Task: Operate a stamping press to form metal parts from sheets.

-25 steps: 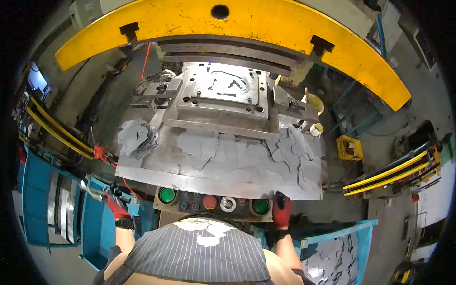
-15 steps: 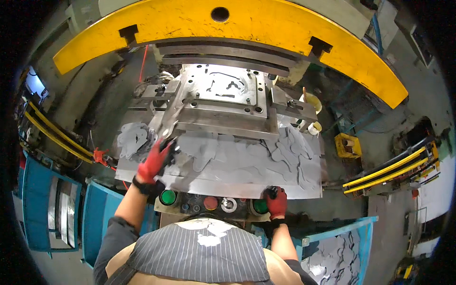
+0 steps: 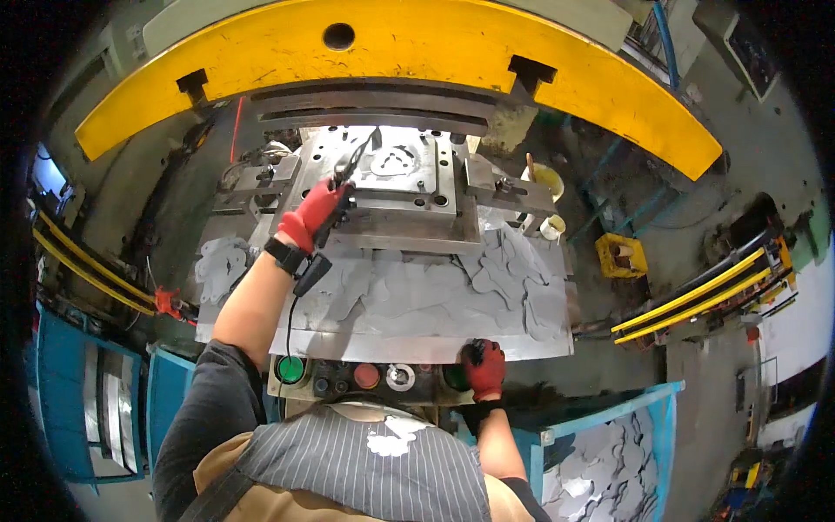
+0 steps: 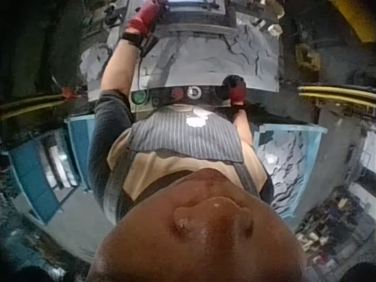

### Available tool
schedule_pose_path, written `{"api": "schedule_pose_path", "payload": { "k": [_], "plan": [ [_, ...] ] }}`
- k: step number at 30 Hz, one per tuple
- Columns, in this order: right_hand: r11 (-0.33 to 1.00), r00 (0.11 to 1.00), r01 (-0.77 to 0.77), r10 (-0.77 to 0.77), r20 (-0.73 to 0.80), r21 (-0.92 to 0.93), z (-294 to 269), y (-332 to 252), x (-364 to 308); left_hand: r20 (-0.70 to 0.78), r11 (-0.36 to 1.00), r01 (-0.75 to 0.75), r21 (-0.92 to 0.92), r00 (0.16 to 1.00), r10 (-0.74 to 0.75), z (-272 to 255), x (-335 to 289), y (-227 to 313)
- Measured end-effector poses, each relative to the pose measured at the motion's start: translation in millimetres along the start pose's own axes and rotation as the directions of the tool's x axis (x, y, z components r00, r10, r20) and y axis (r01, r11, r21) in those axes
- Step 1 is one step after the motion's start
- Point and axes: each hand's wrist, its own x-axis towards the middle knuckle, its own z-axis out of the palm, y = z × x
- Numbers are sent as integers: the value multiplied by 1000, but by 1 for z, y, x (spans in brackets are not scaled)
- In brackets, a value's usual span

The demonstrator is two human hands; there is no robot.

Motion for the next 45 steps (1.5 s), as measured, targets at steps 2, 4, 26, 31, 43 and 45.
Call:
{"api": "schedule_pose_path", "payload": {
  "k": [2, 4, 26, 31, 43, 45],
  "plan": [
    [999, 998, -31, 31, 60, -10, 0, 1, 2, -94, 987, -39, 153, 994, 53, -11, 4, 25],
    [999, 996, -45, 46, 70, -22, 0, 3, 3, -29, 999, 47, 12, 998, -47, -21, -7, 57],
    [997, 989, -28, 39, 145, -78, 5, 13, 1, 344, 87, 493, -866, 712, -612, -144, -318, -138],
    [974, 975, -146, 112, 194, 172, 3, 19, 5, 330, -382, 177, -907, 862, -384, -147, -321, -122],
    [967, 965, -241, 230, -127, -80, -60, 116, 95, -248, 652, 481, -586, 659, -710, -9, -318, -153],
    [953, 962, -271, 268, -44, -137, -66, 115, 116, -365, 714, 460, -528, 637, -679, 30, -328, -189]
  ]
}}
